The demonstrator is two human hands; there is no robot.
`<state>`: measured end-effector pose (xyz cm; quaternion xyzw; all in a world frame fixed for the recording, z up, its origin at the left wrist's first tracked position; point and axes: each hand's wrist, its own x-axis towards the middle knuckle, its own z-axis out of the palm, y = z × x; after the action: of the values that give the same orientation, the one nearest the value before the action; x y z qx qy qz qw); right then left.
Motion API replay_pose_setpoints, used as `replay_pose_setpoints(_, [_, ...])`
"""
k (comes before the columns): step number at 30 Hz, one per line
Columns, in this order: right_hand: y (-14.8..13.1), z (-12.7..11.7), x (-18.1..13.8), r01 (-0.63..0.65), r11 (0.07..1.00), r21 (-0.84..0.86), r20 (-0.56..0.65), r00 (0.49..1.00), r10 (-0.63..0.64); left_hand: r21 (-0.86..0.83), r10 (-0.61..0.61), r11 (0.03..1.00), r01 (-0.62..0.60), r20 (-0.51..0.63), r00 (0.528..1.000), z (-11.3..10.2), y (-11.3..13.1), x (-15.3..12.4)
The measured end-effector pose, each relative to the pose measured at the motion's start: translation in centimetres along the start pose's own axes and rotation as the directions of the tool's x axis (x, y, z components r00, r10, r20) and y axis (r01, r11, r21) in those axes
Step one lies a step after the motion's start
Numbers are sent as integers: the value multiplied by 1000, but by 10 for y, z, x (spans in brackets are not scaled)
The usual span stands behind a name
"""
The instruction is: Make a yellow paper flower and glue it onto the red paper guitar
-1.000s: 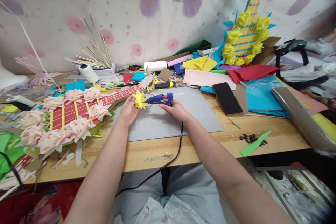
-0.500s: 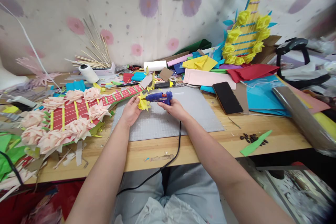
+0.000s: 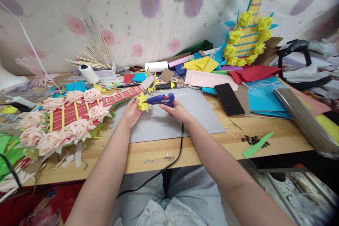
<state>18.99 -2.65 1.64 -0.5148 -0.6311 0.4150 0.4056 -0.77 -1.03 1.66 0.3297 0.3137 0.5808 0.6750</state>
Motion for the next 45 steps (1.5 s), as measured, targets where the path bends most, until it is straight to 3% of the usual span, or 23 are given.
replay_pose_setpoints(17, [1, 0, 2, -30, 998, 49, -59, 998, 33, 18, -3, 1000, 3, -16, 1000, -1, -2, 1])
replay_pose_setpoints(24, [-7, -2, 1, -54, 975, 214, -39, 997, 64, -54, -11, 999, 4, -134, 991, 3, 2, 1])
replay_pose_setpoints(29, [1, -14, 6, -30, 940, 341, -232, 966, 115, -136, 43, 987, -80, -254, 966, 2, 3, 3])
replay_pose_setpoints(33, [15, -38, 12, -180, 979, 100, -422, 883, 205, -123, 155, 974, -192, -263, 952, 1, 11, 11])
replay_pose_setpoints(37, [25, -59, 21, -271, 952, -144, -524, 837, 159, 72, 317, 948, -309, -214, 924, 8, 31, 30])
replay_pose_setpoints(40, [30, -69, 26, -255, 936, -241, -498, 861, 106, 375, 510, 826, -421, -179, 841, 18, 40, 48])
replay_pose_setpoints(42, [35, -74, 28, -227, 943, -245, -478, 874, 87, 530, 603, 709, -466, -112, 790, 24, 41, 60])
replay_pose_setpoints(45, [43, -81, 28, -237, 959, -156, -510, 851, 128, 626, 628, 621, -472, -37, 777, 28, 35, 79])
